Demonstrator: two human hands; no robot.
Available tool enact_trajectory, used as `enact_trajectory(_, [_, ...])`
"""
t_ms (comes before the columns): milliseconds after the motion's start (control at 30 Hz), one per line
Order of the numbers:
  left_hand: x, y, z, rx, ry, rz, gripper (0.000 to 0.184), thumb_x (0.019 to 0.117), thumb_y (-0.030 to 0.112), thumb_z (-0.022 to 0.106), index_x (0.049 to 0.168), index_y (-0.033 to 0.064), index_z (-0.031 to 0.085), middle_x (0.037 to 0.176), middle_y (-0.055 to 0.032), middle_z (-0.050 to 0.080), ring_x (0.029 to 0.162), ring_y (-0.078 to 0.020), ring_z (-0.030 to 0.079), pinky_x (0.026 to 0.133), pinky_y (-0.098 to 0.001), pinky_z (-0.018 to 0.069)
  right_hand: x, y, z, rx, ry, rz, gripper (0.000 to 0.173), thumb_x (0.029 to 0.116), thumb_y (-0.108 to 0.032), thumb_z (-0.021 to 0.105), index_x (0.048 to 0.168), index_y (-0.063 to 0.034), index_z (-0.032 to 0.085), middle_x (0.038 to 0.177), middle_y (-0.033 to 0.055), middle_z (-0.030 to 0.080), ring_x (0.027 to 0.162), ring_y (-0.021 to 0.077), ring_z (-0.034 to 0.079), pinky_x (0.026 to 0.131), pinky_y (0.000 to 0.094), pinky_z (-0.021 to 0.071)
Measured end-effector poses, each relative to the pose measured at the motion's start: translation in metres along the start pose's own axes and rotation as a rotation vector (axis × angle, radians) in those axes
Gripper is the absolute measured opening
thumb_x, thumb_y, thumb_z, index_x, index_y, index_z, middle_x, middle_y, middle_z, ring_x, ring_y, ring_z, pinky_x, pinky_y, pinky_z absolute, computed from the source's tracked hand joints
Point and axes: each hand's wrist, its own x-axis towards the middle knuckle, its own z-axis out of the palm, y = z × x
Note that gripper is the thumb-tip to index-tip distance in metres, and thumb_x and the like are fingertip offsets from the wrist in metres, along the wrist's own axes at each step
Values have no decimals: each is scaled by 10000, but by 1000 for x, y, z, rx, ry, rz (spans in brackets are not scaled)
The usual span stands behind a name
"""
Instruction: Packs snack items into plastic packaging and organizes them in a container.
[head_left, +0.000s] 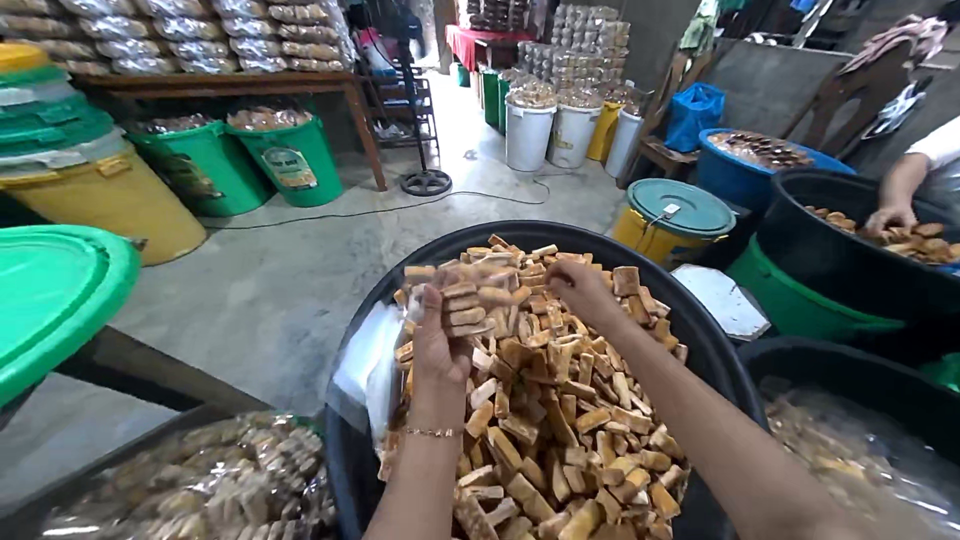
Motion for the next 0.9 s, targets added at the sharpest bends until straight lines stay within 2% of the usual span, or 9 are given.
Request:
enact_trajectory(67, [5, 2, -2, -27, 37, 19, 366, 1120, 301, 300, 1216, 106, 594, 963, -32, 717, 826, -119, 718, 713, -283, 617, 31, 18, 27, -191, -204, 143, 369, 1053, -67, 457, 1399, 1, 567, 1373, 226, 611, 1292, 359, 586, 1107, 530, 441])
enact_trajectory(133, [8, 1, -3, -26, 50, 11, 368, 1120, 298, 303, 1203, 93, 596, 928, -43, 716, 791, -126, 718, 686, -283, 619, 45, 39, 57, -345, -277, 104, 460, 1030, -12, 439, 1487, -25, 491, 1508, 222, 503, 1420, 377, 467, 1173, 547, 372])
enact_trajectory(333, [9, 0, -2, -28, 69, -13, 327, 1118, 281, 335, 1196, 77, 579, 934, -68, 718, 787, -148, 724, 678, -298, 622, 47, 48, 69, -375, -245, 53, 432, 993, -46, 566, 1423, -9, 540, 1463, 238, 531, 1414, 424, 443, 1160, 593, 346])
enact_trajectory(400, [10, -1, 1, -16, 90, -25, 317, 1117, 273, 336, 1171, 76, 579, 884, -59, 702, 750, -142, 714, 656, -295, 618, 37, 39, 49, -333, -255, 75, 388, 1040, -173, 556, 1383, 4, 587, 1406, 247, 580, 1367, 420, 497, 1149, 592, 353])
enact_trajectory(500, [4, -8, 5, -7, 65, -61, 345, 1120, 272, 325, 1173, 66, 598, 900, -56, 706, 754, -129, 711, 657, -275, 611, -6, 13, 6, -126, -35, 55, 368, 1047, -195, 558, 1309, 57, 620, 1192, 264, 671, 1113, 378, 656, 1010, 530, 496])
enact_trajectory(600, [-9, -17, 13, -12, 12, -100, 370, 1120, 290, 322, 1182, 68, 611, 913, -49, 715, 781, -129, 719, 687, -278, 615, -65, -1, -25, 32, 358, -225, 344, 1005, -200, 565, 1224, 54, 641, 1050, 151, 710, 884, 143, 691, 805, 310, 582])
enact_trajectory(667, [-23, -23, 21, -17, -28, -130, 362, 1118, 290, 324, 1223, 70, 591, 957, -57, 721, 825, -141, 723, 730, -298, 621, -103, -12, -38, 52, 459, -340, 317, 978, -216, 599, 1153, 41, 662, 1058, 106, 699, 908, 59, 664, 806, 222, 567])
enact_trajectory(767, [-50, -33, 34, -36, -97, -197, 354, 1115, 276, 317, 1271, 69, 558, 979, -71, 730, 830, -149, 735, 724, -302, 629, -137, -26, -36, -95, 495, -341, 250, 924, -174, 667, 1093, 2, 716, 1009, 136, 688, 851, 114, 666, 763, 219, 567])
enact_trajectory(900, [-78, -49, 37, -60, -288, -292, 335, 1088, 273, 405, 1338, 87, 529, 1034, -76, 733, 834, -154, 740, 701, -311, 637, -144, -23, -24, -115, 700, -353, 256, 924, -181, 703, 1048, 36, 651, 930, 135, 677, 785, 92, 650, 736, 185, 553])
